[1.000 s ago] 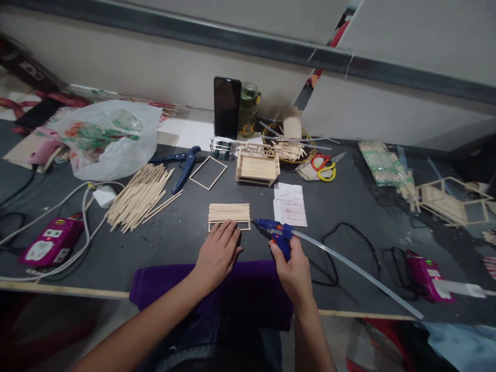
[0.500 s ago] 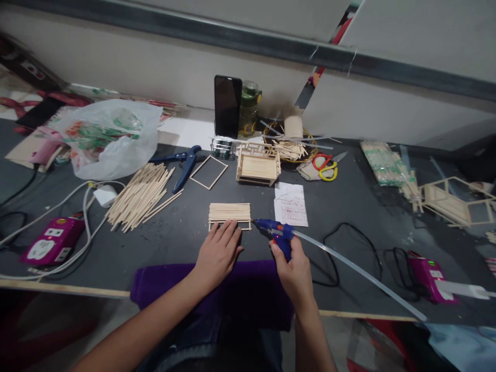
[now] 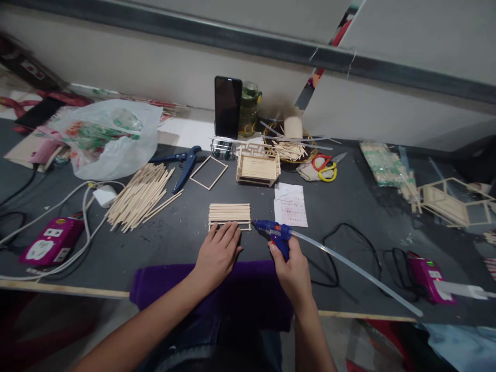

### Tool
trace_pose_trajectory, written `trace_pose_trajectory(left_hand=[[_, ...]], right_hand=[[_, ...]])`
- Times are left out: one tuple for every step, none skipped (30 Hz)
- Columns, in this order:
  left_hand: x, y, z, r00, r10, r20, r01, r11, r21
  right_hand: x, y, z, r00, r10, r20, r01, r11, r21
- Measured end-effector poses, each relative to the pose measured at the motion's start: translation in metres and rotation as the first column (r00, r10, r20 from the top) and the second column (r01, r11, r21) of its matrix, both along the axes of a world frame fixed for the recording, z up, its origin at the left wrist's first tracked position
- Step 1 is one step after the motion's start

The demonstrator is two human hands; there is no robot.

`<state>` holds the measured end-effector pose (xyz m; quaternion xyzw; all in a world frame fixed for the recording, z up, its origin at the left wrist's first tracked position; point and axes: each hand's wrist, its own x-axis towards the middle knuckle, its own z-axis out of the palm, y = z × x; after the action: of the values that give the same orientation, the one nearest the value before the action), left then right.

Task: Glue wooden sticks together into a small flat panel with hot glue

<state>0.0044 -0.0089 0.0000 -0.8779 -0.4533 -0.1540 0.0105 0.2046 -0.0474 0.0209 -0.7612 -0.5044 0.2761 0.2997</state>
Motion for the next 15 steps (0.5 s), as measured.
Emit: trace_pose_trajectory(left_hand=[[0.0002,0.0,-0.0004,1.0,0.001,0.001,-0.001,1.0,-0.003],[0.0004,0.0,-0.0008,1.0,0.002,0.001,-0.002,1.0,-0.005],[0.0005,0.0001,-0.001,1.0,0.001,0.001,-0.001,1.0,-0.004],[0.0006,0.0003,-0.001,1.0,0.001,0.002,-0.001,1.0,-0.002],[0.0006,0.0004,-0.0009,1.0,0.001,0.003,-0.001,1.0,0.002],[0.0006,0.0005,-0.0006,1.0,0.0,0.005,0.0,1.0,0.007],[0.0006,0.0006,-0.0003,1.0,-0.001,0.006,0.001,1.0,0.011],[0.0006,0.0006,0.0001,1.0,-0.001,0.006,0.001,1.0,0.013],[0.0005,0.0006,0.0005,1.0,-0.002,0.007,0.002,1.0,0.015],[0.0004,0.0005,0.0007,1.0,-0.003,0.007,0.003,1.0,0.017],[0.0003,0.0005,0.0009,1.0,-0.004,0.007,0.004,1.0,0.018],[0.0002,0.0004,0.001,1.0,-0.004,0.007,0.004,1.0,0.019],[0.0001,0.0004,0.0011,1.0,-0.003,0.007,0.002,1.0,0.02],[0.0,0.0004,0.0011,1.0,-0.002,0.007,0.002,1.0,0.021],[-0.0001,0.0004,0.0012,1.0,-0.002,0.004,0.002,1.0,0.019]], right_hand=[[-0.0001,0.0002,-0.0006,1.0,0.005,0.002,-0.005,1.0,-0.002],[-0.0001,0.0005,-0.0011,1.0,0.01,0.004,-0.01,1.0,0.0],[-0.0001,0.0007,-0.0016,1.0,0.014,0.009,-0.015,1.0,0.007],[-0.0001,0.0008,-0.002,1.0,0.016,0.018,-0.016,1.0,0.014],[-0.0001,0.0009,-0.0022,0.999,0.015,0.031,-0.016,1.0,0.017],[-0.0001,0.0009,-0.0023,0.999,0.013,0.044,-0.014,1.0,0.015],[0.0,0.0009,-0.0023,0.998,0.011,0.057,-0.012,1.0,0.011],[0.0001,0.0008,-0.0021,0.998,0.009,0.066,-0.01,1.0,0.004],[0.0002,0.0007,-0.0019,0.997,0.01,0.071,-0.01,1.0,-0.002],[0.0003,0.0007,-0.0017,0.997,0.013,0.072,-0.012,1.0,-0.006],[0.0005,0.0006,-0.0014,0.997,0.016,0.073,-0.015,1.0,-0.008],[0.0007,0.0005,-0.0011,0.997,0.019,0.075,-0.018,1.0,-0.009],[0.0009,0.0005,-0.0009,0.997,0.022,0.078,-0.021,1.0,-0.011],[0.0011,0.0004,-0.0006,0.996,0.024,0.082,-0.023,1.0,-0.012],[0.0013,0.0004,-0.0003,0.996,0.025,0.088,-0.024,1.0,-0.013]])
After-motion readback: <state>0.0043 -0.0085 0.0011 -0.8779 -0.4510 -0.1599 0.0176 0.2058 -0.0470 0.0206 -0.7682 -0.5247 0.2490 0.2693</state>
